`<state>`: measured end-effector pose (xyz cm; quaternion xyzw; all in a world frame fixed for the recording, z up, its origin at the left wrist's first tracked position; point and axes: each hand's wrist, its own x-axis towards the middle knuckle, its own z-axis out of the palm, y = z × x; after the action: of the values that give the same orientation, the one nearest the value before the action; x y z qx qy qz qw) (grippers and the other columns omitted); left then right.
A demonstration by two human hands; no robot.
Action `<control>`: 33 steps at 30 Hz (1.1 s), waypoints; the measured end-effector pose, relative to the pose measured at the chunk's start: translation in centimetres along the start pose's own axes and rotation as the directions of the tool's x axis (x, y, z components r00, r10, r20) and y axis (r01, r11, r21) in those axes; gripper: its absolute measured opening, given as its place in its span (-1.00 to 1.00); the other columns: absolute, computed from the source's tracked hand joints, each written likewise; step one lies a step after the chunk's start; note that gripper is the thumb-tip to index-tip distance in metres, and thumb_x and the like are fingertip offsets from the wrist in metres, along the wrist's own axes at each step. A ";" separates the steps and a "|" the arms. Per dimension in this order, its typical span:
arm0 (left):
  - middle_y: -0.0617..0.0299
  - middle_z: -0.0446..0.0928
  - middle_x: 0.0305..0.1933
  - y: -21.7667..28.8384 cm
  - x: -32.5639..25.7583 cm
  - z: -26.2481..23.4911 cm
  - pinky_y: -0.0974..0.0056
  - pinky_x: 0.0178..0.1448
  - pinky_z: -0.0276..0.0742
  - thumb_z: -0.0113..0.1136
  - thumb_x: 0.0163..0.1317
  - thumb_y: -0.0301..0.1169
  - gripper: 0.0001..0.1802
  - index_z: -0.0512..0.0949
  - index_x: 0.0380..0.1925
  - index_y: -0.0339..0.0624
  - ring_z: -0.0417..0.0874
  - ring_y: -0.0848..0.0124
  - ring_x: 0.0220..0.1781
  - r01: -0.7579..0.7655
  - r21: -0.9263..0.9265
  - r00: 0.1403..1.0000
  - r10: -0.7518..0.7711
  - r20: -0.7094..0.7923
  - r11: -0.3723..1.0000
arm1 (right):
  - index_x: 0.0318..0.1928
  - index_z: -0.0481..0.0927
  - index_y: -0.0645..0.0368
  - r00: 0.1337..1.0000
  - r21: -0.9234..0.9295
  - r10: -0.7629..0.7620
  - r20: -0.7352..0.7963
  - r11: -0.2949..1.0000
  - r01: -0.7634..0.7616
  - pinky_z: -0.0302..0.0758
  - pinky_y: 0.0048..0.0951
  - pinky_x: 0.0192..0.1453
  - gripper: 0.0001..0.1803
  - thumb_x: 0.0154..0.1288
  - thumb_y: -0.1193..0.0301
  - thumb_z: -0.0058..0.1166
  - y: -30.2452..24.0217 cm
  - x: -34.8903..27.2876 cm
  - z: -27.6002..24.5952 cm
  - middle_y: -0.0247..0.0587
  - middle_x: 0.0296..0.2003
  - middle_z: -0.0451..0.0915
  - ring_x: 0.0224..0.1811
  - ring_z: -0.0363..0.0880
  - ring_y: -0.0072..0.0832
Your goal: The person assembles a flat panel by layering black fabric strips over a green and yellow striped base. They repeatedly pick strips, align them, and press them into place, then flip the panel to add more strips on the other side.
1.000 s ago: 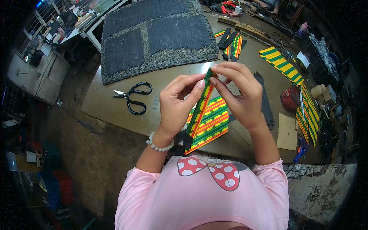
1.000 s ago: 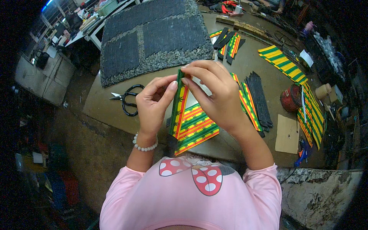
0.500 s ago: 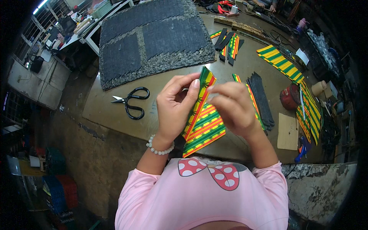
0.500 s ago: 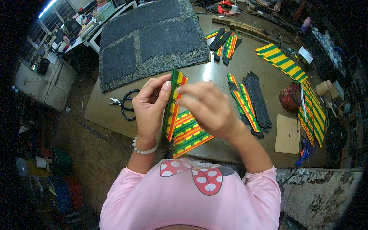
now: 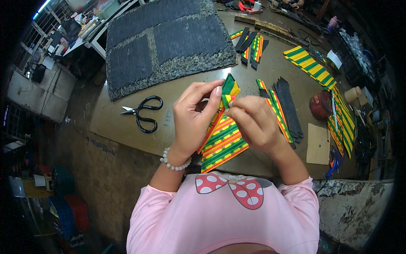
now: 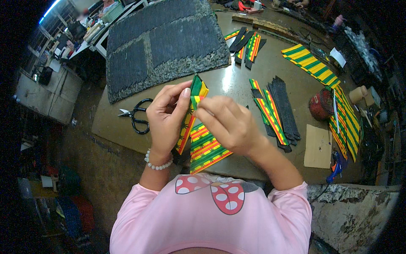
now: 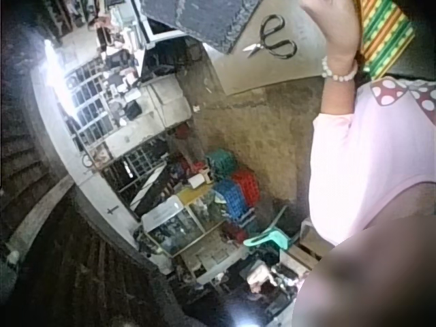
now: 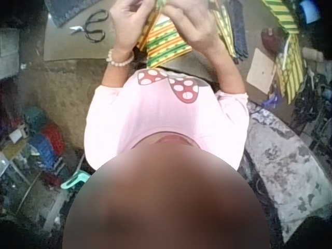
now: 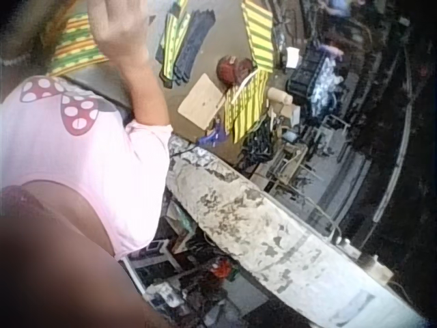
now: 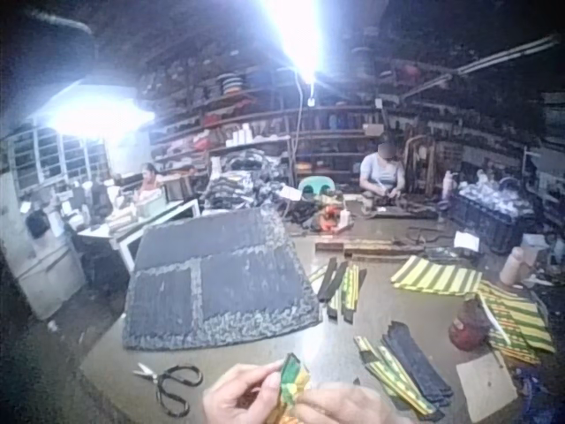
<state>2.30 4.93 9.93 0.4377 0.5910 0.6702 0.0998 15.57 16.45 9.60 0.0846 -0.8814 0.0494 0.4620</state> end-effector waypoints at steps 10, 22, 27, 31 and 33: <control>0.19 0.65 -0.21 -1.8 -0.3 -0.1 0.41 -0.13 0.60 0.22 0.36 -0.48 -0.79 0.69 -0.08 -0.30 0.68 0.52 -0.23 0.170 -0.008 0.966 -0.165 0.200 0.985 | -0.05 0.64 0.28 0.708 0.490 0.669 0.227 0.549 -0.677 0.59 -0.46 -0.18 -0.78 0.34 0.45 0.20 -1.1 -1.3 -3.1 -0.23 -0.21 0.67 -0.27 0.64 -0.48; 0.12 0.66 -0.16 -3.0 -0.7 2.4 0.39 -0.14 0.67 0.27 0.32 -0.48 -0.80 0.69 -0.10 -0.31 0.72 0.43 -0.19 0.057 -0.032 0.984 -0.051 0.170 0.998 | -0.08 0.65 0.40 0.401 0.596 0.729 0.554 -0.011 -0.803 0.58 -0.60 -0.19 -0.74 0.44 0.39 0.16 0.9 -3.4 -1.6 -0.26 -0.30 0.66 -0.31 0.62 -0.64; 0.12 0.66 -0.16 -3.2 -0.9 2.4 0.38 -0.14 0.65 0.30 0.28 -0.53 -0.86 0.69 -0.19 -0.32 0.71 0.42 -0.21 -0.031 0.012 0.989 0.029 0.146 0.999 | -0.07 0.66 0.42 0.413 0.617 0.738 0.533 -0.006 -0.787 0.60 -0.60 -0.23 -0.70 0.43 0.36 0.19 0.4 -3.2 -1.4 -0.24 -0.28 0.69 -0.33 0.66 -0.64; 0.11 0.64 -0.19 -3.7 -1.8 2.7 0.36 -0.13 0.62 0.32 0.26 -0.55 -0.91 0.67 -0.24 -0.32 0.67 0.42 -0.22 -0.151 0.029 0.988 0.150 0.034 0.988 | -0.09 0.65 0.44 0.441 0.662 0.746 0.499 0.000 -0.750 0.60 -0.61 -0.27 -0.71 0.43 0.38 0.17 -0.1 -3.2 -1.0 -0.24 -0.29 0.69 -0.35 0.65 -0.65; 0.11 0.63 -0.20 -3.9 -2.0 2.6 0.36 -0.11 0.61 0.32 0.26 -0.56 -0.91 0.67 -0.24 -0.32 0.66 0.42 -0.21 -0.178 -0.013 0.984 0.178 0.004 0.984 | -0.10 0.65 0.44 0.463 0.701 0.743 0.483 -0.011 -0.713 0.60 -0.62 -0.28 -0.72 0.43 0.38 0.17 -0.4 -3.2 -1.0 -0.25 -0.30 0.68 -0.35 0.65 -0.65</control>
<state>3.87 6.56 5.33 0.4898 0.5449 0.6791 0.0439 18.28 16.55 7.52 -0.1724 -0.6321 0.7049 0.2716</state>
